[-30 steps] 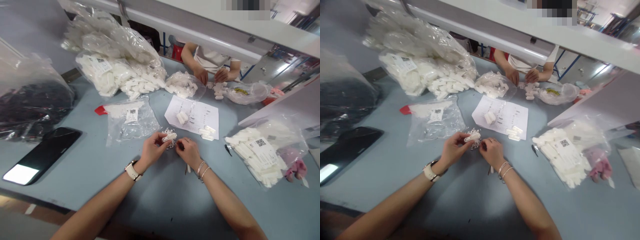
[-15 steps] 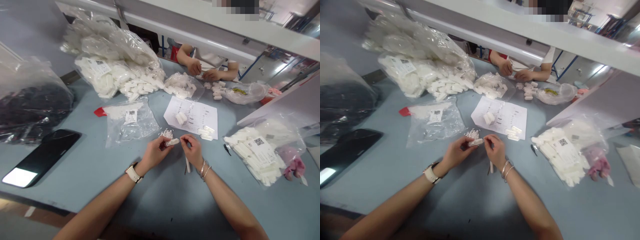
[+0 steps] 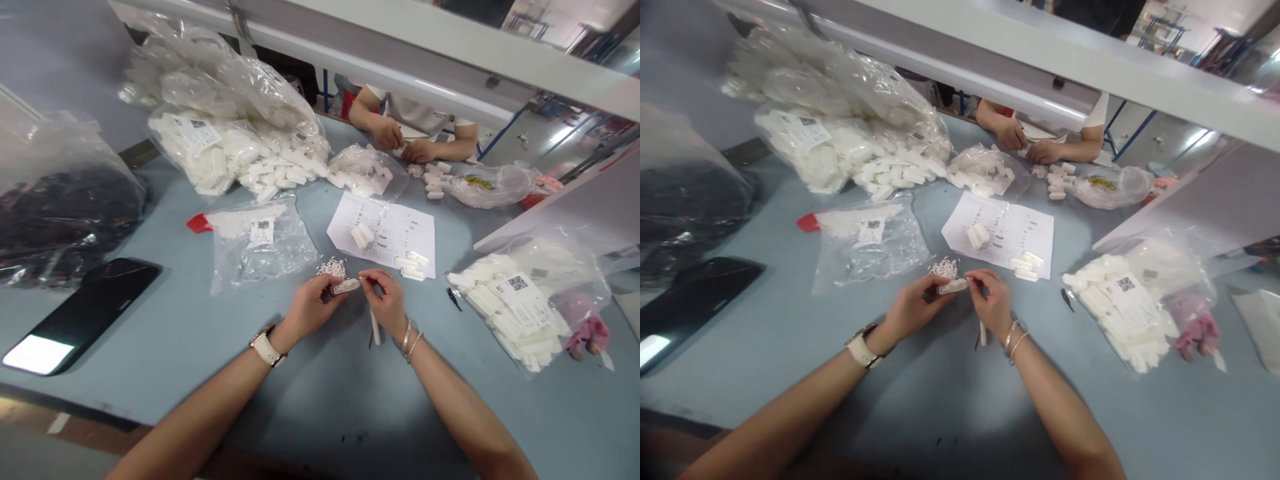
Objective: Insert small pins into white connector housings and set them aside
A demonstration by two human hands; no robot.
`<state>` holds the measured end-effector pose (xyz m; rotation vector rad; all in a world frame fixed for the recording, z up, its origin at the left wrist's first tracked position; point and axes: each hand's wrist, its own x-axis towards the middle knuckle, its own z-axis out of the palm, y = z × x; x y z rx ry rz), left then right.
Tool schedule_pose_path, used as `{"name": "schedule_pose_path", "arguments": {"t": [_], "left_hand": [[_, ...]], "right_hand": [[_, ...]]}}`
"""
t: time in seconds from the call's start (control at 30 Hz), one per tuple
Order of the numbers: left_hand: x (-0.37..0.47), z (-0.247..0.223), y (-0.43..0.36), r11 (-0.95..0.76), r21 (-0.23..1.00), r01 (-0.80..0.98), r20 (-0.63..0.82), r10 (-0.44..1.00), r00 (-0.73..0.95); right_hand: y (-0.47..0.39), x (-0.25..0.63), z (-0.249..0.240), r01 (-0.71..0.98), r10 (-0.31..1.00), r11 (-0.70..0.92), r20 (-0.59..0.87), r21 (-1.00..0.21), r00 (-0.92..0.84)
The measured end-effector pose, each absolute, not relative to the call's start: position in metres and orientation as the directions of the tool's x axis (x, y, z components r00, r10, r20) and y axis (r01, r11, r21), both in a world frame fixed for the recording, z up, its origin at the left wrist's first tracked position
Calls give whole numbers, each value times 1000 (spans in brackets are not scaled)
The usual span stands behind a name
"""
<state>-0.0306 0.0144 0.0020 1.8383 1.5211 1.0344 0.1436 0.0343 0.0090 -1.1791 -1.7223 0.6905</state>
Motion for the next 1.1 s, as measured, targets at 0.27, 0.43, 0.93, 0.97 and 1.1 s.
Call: {"name": "schedule_pose_path", "arguments": {"t": [0.27,0.43,0.93,0.97,1.1], "left_hand": [[-31,1,14,-270,772,575,265,960,96],[-30,2,14,-296,747,595,290,951,108],[-30,1,15,-204,824,529,199,978,67],[-31,0,15,-184,842,506,178,982,60],[-32,1,17,-112,884,454,103,994,45]], "right_hand": [[31,142,7,447,906,417,399,-792,-139],[29,142,10,559,858,503,455,-658,-237],[26,142,9,682,817,557,459,-475,-348],[27,142,8,668,822,547,473,-504,-317],[27,143,4,621,834,524,499,-583,-235]]}}
